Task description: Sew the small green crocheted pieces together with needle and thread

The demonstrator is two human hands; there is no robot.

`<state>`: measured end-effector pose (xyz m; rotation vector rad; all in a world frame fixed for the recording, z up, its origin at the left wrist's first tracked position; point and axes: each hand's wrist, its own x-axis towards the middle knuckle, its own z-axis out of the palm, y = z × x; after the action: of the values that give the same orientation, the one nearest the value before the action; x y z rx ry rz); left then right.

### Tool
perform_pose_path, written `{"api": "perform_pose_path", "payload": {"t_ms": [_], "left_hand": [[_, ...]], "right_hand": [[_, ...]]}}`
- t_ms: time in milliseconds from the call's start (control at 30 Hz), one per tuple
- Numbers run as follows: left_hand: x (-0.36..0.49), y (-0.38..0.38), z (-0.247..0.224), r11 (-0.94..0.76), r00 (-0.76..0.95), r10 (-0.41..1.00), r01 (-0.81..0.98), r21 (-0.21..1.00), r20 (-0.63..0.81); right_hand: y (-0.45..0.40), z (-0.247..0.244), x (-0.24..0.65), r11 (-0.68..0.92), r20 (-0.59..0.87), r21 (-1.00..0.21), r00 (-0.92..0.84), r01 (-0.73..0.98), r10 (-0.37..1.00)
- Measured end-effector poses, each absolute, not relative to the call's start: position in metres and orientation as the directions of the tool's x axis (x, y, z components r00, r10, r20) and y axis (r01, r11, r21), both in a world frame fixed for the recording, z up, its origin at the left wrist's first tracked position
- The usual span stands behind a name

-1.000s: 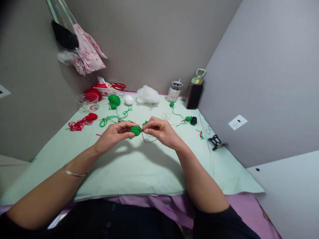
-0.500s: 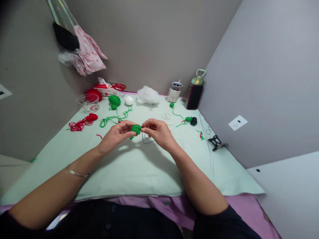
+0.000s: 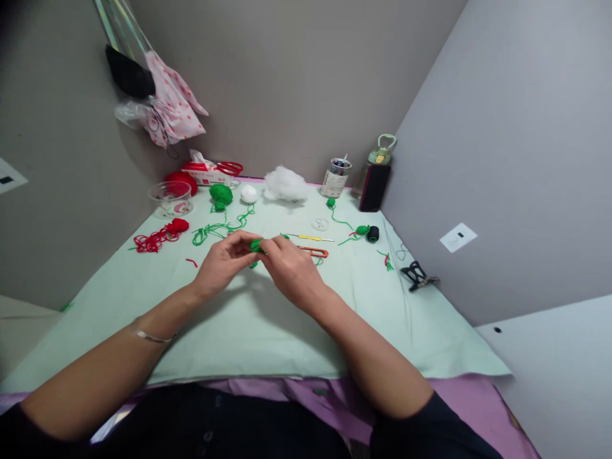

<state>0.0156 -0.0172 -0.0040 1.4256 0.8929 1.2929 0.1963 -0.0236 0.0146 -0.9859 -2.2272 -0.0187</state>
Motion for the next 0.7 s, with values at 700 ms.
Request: {"api": "perform_pose_path", "payload": {"t_ms": [700], "left_hand": [[-0.041, 0.021, -0.013, -0.398, 0.004, 0.888, 0.511, 0.762, 0.461]], "right_hand": [[-0.01, 0.099, 0.368, 0.577, 0.44, -0.756, 0.414, -0.309, 0.797]]}}
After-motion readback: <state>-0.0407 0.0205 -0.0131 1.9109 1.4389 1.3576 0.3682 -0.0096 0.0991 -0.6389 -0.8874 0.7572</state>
